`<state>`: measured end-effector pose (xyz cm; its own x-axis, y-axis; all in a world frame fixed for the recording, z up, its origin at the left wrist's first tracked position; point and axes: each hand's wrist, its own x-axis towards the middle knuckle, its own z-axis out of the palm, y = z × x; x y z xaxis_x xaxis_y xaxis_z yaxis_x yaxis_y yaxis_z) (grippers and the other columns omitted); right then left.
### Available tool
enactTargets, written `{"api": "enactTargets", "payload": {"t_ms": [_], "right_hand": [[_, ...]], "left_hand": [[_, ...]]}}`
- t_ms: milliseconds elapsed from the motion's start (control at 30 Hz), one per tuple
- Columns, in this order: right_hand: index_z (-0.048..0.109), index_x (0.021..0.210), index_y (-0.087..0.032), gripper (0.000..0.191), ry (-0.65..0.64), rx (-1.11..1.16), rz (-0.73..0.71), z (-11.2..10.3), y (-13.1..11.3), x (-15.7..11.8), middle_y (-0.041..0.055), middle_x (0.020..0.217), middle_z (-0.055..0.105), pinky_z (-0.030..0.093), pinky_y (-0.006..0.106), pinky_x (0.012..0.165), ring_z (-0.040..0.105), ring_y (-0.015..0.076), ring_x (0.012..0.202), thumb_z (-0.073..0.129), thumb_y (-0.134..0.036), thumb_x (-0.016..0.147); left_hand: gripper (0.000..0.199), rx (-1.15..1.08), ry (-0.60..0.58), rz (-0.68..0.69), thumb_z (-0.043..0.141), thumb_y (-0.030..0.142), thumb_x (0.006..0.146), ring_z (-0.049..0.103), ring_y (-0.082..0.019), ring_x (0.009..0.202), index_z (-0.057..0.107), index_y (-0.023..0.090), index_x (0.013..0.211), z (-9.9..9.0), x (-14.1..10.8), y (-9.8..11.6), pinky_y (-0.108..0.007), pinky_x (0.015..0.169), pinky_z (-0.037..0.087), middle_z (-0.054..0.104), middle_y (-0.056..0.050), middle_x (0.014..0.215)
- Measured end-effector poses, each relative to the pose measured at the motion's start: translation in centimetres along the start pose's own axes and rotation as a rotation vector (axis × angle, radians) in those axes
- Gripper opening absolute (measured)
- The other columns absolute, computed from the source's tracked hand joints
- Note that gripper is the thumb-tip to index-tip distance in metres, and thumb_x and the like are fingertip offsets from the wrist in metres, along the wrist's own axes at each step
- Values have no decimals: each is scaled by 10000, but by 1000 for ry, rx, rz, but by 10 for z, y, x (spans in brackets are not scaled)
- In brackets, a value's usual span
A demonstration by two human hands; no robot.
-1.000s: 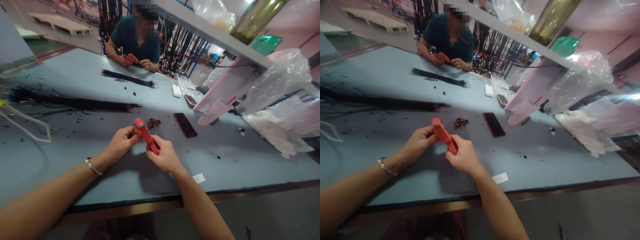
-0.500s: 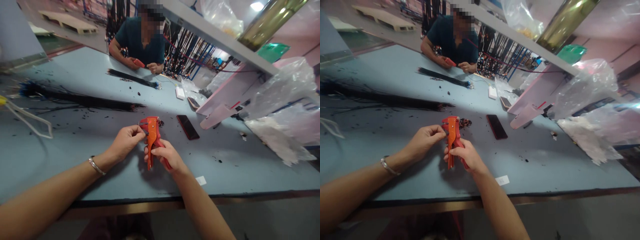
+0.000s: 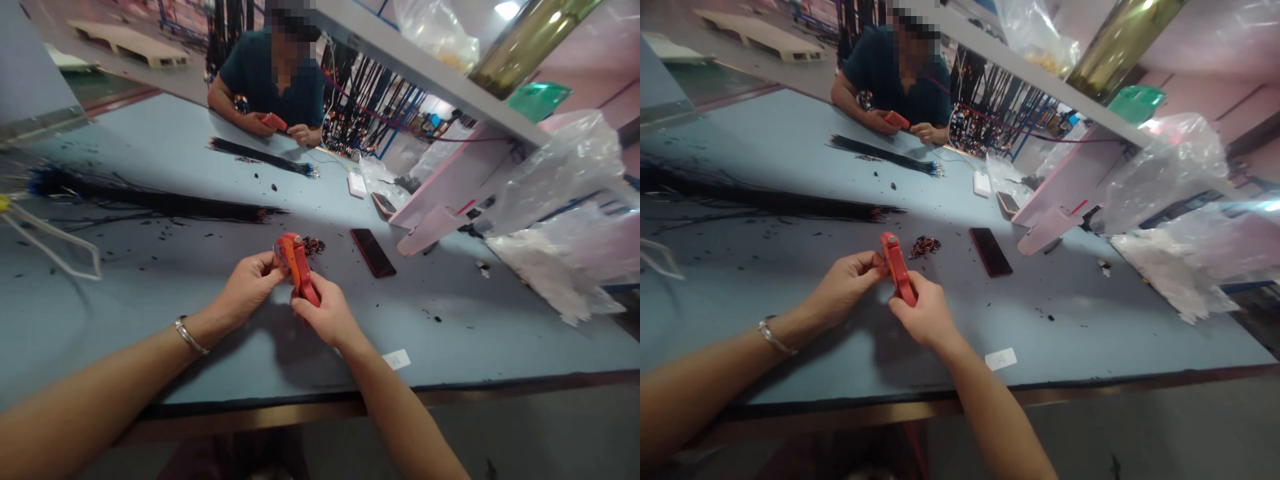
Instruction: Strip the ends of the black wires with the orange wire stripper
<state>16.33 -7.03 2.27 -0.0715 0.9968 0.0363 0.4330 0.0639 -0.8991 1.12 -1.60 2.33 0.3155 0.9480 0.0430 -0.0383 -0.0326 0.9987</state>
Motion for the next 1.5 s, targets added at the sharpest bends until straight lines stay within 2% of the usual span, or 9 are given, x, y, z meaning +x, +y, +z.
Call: {"api": "enactTargets", "payload": {"t_ms": [167,233,333,567,833,1033,1233,1500], "right_hand": [[582,1052,-154,343,184,-487,-265,7,3,-4,87,874,675,501,341,718,629,223,757,507,-233,727],[570,1093,-141,382,216,-590,-320,7,7,-5,119,933,680,507,347,737,646,245,821,501,-234,729],[562,1107,-143,389,229,-670,-343,6,10,-4,114,927,683,510,335,721,654,241,815,500,-224,732],[562,1041,-162,338,194,-734,-298,6,14,-2,95,894,682,498,319,666,648,230,766,522,-213,709],[541,1118,-153,414,140,-681,-284,4,15,2,104,970,670,509,336,737,641,237,837,525,-214,709],[546,1140,-142,439,129,-686,-258,2,13,1,109,961,670,509,342,732,638,243,823,533,-213,707],[544,1124,-156,419,108,-716,-221,2,13,0,105,962,665,494,333,720,634,238,816,555,-221,710],[556,1095,-152,379,71,-768,-161,0,9,1,103,946,673,476,330,697,641,244,803,550,-236,725]], "left_hand": [[303,-76,16,10,769,432,649,547,-148,647,653,154,678,-3,1,-5,-254,666,486,646,-10,672],[284,-48,17,12,780,412,643,574,-163,665,666,154,682,-4,1,-9,-267,680,501,674,-21,691],[276,-6,17,20,771,414,657,594,-172,668,679,157,694,-7,2,-12,-270,678,506,694,-28,709],[364,47,28,20,771,512,647,631,-200,716,724,160,724,-7,3,-12,-301,730,520,739,-55,771],[344,15,27,19,788,508,643,644,-215,755,730,179,724,-9,6,-13,-320,788,523,747,-49,782],[376,64,18,15,781,545,629,648,-231,731,743,178,705,-9,5,-8,-319,741,526,750,-64,751],[402,117,15,11,755,564,636,658,-242,757,744,172,723,-8,4,-8,-331,763,530,753,-63,770],[343,134,45,-1,753,501,634,652,-237,744,735,166,703,-7,5,-12,-324,723,531,739,-64,741]]}}
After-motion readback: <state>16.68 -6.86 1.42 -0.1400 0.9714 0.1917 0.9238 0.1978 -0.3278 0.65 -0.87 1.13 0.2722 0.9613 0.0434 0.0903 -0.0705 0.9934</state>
